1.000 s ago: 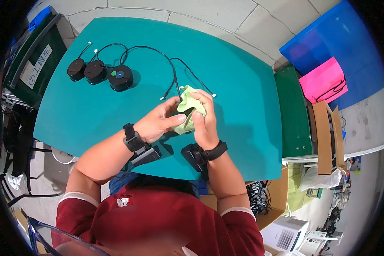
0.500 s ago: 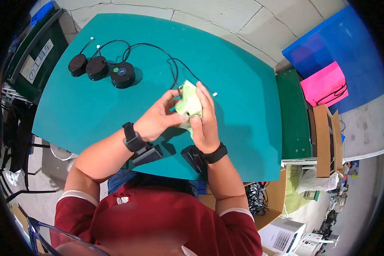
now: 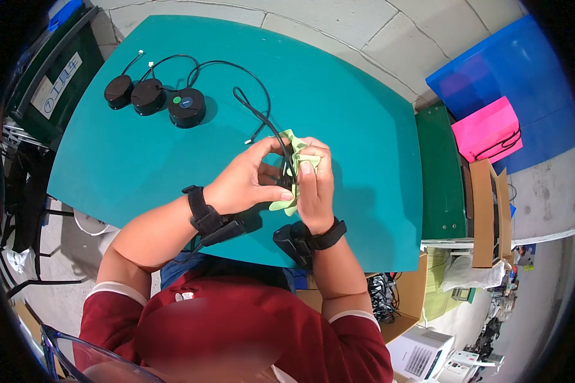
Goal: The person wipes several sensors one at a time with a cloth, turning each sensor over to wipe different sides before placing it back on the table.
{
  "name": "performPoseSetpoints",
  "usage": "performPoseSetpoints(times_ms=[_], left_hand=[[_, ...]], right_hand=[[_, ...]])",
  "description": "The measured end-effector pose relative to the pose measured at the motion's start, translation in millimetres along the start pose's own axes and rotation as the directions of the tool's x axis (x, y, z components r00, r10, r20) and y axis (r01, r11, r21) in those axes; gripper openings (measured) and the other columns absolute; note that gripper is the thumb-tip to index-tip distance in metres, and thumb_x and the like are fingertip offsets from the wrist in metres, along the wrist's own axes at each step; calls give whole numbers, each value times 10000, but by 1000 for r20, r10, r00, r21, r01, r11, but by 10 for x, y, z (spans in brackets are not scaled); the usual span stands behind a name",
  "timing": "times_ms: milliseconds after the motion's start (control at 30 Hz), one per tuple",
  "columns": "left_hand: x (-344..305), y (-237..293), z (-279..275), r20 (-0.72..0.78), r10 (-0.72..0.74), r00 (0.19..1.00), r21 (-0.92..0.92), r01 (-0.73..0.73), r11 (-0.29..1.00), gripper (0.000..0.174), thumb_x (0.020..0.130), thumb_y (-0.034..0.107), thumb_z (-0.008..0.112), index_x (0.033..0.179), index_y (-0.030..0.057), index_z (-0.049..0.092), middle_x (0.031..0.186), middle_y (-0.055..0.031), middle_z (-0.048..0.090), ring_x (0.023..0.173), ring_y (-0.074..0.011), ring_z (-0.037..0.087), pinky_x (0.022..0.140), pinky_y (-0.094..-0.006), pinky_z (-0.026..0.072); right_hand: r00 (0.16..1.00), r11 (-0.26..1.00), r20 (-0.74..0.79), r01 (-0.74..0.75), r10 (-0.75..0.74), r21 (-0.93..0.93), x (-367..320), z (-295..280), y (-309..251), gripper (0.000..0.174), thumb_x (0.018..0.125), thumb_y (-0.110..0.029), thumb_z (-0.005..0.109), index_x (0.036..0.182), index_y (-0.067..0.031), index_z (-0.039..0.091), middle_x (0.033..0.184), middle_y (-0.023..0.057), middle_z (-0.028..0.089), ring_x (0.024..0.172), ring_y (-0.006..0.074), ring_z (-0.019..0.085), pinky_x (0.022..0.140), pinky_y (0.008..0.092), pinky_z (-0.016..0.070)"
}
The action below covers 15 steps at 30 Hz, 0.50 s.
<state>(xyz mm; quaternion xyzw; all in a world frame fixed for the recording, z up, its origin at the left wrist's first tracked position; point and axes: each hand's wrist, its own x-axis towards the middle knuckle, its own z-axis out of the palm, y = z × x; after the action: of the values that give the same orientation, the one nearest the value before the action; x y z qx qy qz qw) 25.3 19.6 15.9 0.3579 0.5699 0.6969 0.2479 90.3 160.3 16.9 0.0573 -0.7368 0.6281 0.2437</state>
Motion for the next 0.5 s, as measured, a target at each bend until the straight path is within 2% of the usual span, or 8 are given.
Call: performPoseSetpoints(times_ms=[33,100,233,267,300,367,467,500], left_hand=[[4,8,-10,25,-54,998,-63,55,996,628,714,7,687,1242,15,347,1149,-85,422,912,-164,567,737,-276,514],[24,15,-43,50,-101,994,-123,107,987,624,734,28,678,1256,12,336,1139,-83,429,904,-156,569,736,-270,512],[47,-114,-73,127,-141,982,-350,177,920,551,834,162,612,1279,20,321,1068,-69,480,836,-116,570,718,-241,505],[56,-91,-97,171,-213,962,-430,267,862,582,835,213,615,1291,13,313,1017,-69,502,788,-106,570,689,-237,504],[61,-65,-119,221,-278,935,-502,354,790,618,836,264,619,1303,7,306,967,-70,524,740,-96,569,660,-232,503],[58,-31,-143,242,-292,925,-516,378,769,609,847,299,601,1299,12,312,911,-51,533,733,-86,563,665,-230,505],[52,8,-149,264,-316,911,-540,411,734,588,848,281,603,1288,8,325,920,-55,532,718,-87,561,642,-224,500],[40,56,-154,245,-299,922,-424,379,823,568,844,256,604,1281,15,334,969,-68,521,773,-106,571,661,-233,502]], right_hand=[[1000,1000,2,2,-2,-1,3,-19,22,185,897,-132,364,1008,4,421,1105,151,428,991,186,457,845,327,399],[969,925,85,247,-233,-290,18,-70,92,182,904,-162,381,982,-2,421,1106,176,431,981,207,467,812,338,419],[947,928,77,320,-311,-191,-23,22,61,156,892,-170,441,978,-44,413,1133,200,420,1007,240,459,827,367,412],[907,845,121,420,-404,-331,2,-17,115,156,871,-168,476,971,-65,415,1139,194,417,1033,283,437,857,407,385],[907,845,121,421,-404,-331,11,-13,104,156,871,-168,476,971,-65,415,1139,194,417,1033,283,437,857,407,385],[856,752,200,516,-478,-411,26,4,60,176,856,-181,498,966,-75,412,1144,190,415,1048,319,410,875,441,358],[880,786,183,474,-438,-397,1,-11,97,174,855,-188,489,959,-74,409,1134,177,408,1032,318,409,877,449,353],[894,802,168,447,-415,-397,-8,-18,104,168,864,-194,476,954,-70,408,1126,168,405,1013,299,428,868,430,369]])
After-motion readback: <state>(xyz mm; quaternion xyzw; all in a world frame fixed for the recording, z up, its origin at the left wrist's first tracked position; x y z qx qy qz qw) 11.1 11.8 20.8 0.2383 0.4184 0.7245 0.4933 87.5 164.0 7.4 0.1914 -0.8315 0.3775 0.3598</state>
